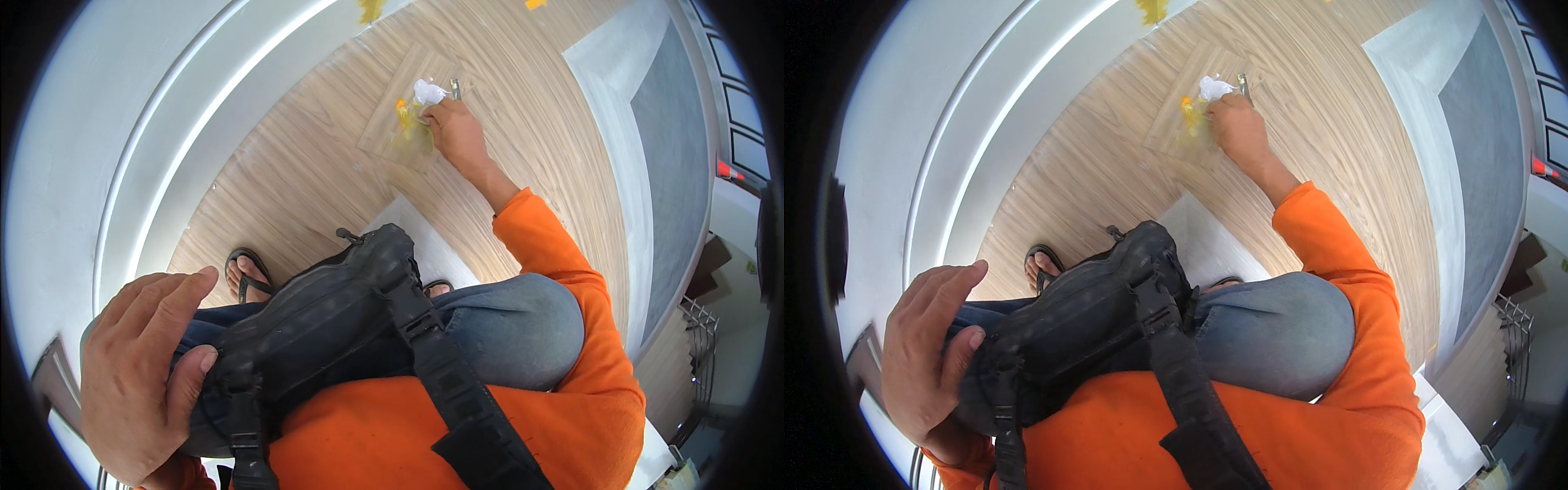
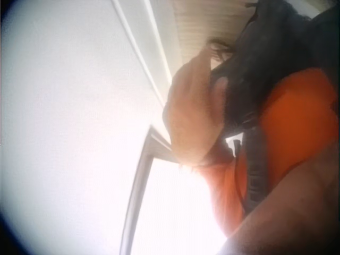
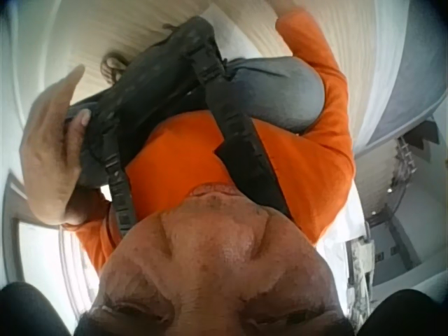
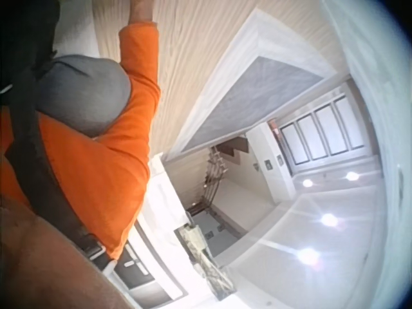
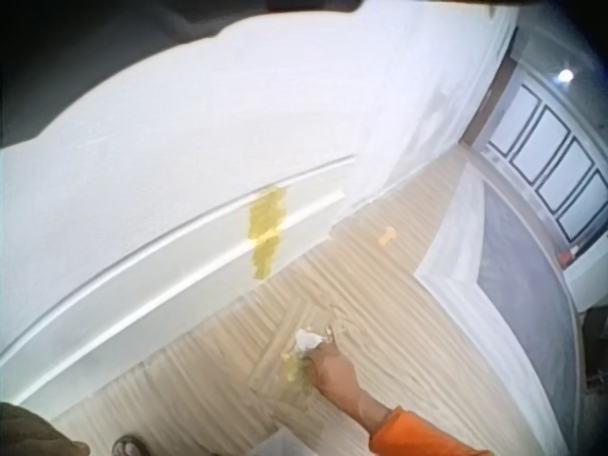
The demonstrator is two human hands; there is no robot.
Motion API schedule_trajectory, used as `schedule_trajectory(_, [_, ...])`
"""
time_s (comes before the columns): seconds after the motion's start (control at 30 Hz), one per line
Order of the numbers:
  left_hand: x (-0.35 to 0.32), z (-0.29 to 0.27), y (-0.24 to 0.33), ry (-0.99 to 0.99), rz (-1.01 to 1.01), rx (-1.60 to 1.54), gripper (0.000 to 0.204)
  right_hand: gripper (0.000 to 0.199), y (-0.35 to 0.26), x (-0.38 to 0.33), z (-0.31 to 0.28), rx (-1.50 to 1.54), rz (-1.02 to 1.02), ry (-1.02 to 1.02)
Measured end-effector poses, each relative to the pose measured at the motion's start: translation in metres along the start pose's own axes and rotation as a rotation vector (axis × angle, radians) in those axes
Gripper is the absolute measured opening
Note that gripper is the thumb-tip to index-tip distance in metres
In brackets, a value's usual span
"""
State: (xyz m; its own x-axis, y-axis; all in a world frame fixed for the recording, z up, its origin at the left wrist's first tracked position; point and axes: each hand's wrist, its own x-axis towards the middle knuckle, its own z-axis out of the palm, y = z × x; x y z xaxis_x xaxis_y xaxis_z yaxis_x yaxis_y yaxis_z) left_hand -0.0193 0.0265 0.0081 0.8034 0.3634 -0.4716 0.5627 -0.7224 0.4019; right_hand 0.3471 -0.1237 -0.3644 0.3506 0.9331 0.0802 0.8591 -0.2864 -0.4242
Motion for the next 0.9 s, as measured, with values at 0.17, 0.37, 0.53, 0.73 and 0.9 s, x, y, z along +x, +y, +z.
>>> schedule_trajectory(0.17, [0.001,0.003,-0.004,-0.003,0.004,0.009,0.049,0.013,0.004,0.025,0.000,-0.042,0.034,0.044])
schedule_trajectory(0.37, [-0.001,0.004,-0.006,0.013,-0.022,0.003,0.049,0.014,-0.010,0.000,0.004,-0.055,-0.038,-0.045])
schedule_trajectory(0.53, [-0.002,0.005,-0.004,0.017,-0.001,0.011,0.050,0.013,-0.006,0.004,0.003,-0.036,0.017,0.001])
schedule_trajectory(0.73, [-0.004,0.006,-0.004,0.028,-0.007,0.011,0.050,0.013,-0.014,0.012,0.002,0.008,-0.018,0.016])
schedule_trajectory(0.9, [-0.007,0.004,-0.002,0.034,-0.032,-0.014,0.050,0.014,-0.001,0.007,0.005,0.002,-0.031,-0.063])
